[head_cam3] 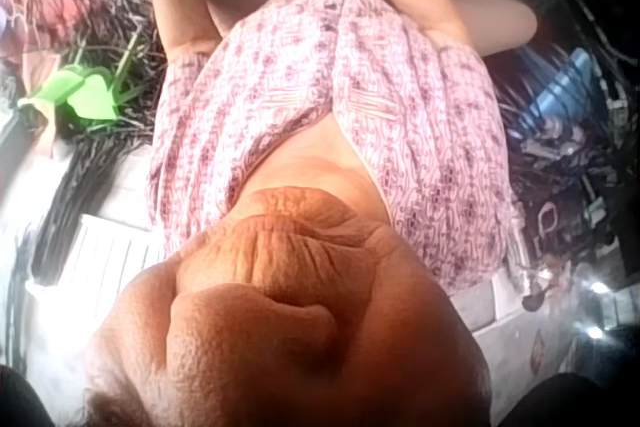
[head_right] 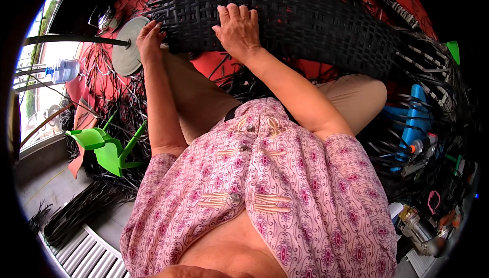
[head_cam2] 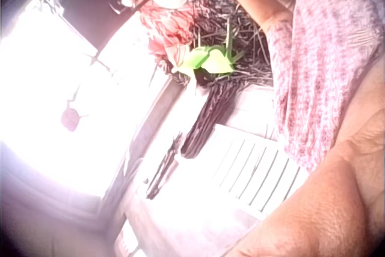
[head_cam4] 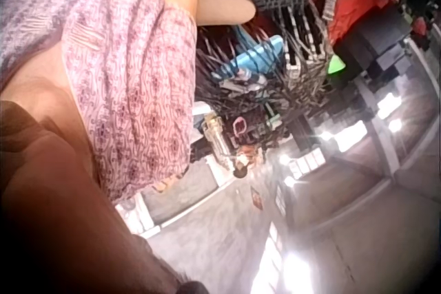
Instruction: The person sits cross-legged on the floor and weaves black plastic strips into a large, curved furniture panel. They interlace the strips by hand, periodically lifting and rotating the panel to access different sections and continue the weaving pattern.
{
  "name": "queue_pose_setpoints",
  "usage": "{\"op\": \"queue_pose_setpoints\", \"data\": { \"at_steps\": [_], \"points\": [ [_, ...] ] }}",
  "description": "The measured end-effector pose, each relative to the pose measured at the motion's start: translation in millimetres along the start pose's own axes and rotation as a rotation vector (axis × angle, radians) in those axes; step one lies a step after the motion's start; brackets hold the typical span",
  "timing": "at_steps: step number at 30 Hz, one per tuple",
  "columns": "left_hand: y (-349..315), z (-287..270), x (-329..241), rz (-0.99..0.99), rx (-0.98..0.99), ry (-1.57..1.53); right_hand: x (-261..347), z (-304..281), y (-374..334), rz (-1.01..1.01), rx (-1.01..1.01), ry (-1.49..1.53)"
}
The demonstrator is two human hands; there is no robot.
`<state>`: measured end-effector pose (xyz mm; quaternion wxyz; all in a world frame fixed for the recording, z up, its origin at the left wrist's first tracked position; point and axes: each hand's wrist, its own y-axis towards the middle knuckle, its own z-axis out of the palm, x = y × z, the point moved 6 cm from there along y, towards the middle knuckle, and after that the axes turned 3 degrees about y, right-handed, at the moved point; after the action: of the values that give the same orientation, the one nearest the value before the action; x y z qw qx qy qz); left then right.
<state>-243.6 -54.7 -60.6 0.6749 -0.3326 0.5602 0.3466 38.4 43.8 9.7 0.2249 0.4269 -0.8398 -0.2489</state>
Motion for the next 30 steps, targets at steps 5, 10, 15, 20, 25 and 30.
{"op": "queue_pose_setpoints", "data": {
  "at_steps": [5,10,15,20,25,30],
  "points": [
    [10.3,-6.4,8.6,-0.034,0.058,0.076,5.4,-3.8,-7.8,-0.038,0.019,-0.014],
    [9.1,7.0,7.7,-0.009,0.087,0.203,2.9,-3.4,-17.5,-0.061,0.001,0.01],
    [0.1,19.5,5.8,-0.016,0.073,0.215,-7.3,-3.6,-28.3,-0.076,-0.035,0.046],
    [-9.7,25.2,-9.6,0.058,0.09,0.307,-10.7,-4.7,-30.1,-0.036,-0.02,0.095],
    [-1.4,19.1,0.5,-0.065,0.152,0.167,-9.0,-6.5,-25.5,-0.102,-0.115,0.163],
    [16.4,34.0,7.2,0.153,0.124,0.193,-10.8,-12.4,-28.5,-0.069,-0.028,0.112]
  ]
}}
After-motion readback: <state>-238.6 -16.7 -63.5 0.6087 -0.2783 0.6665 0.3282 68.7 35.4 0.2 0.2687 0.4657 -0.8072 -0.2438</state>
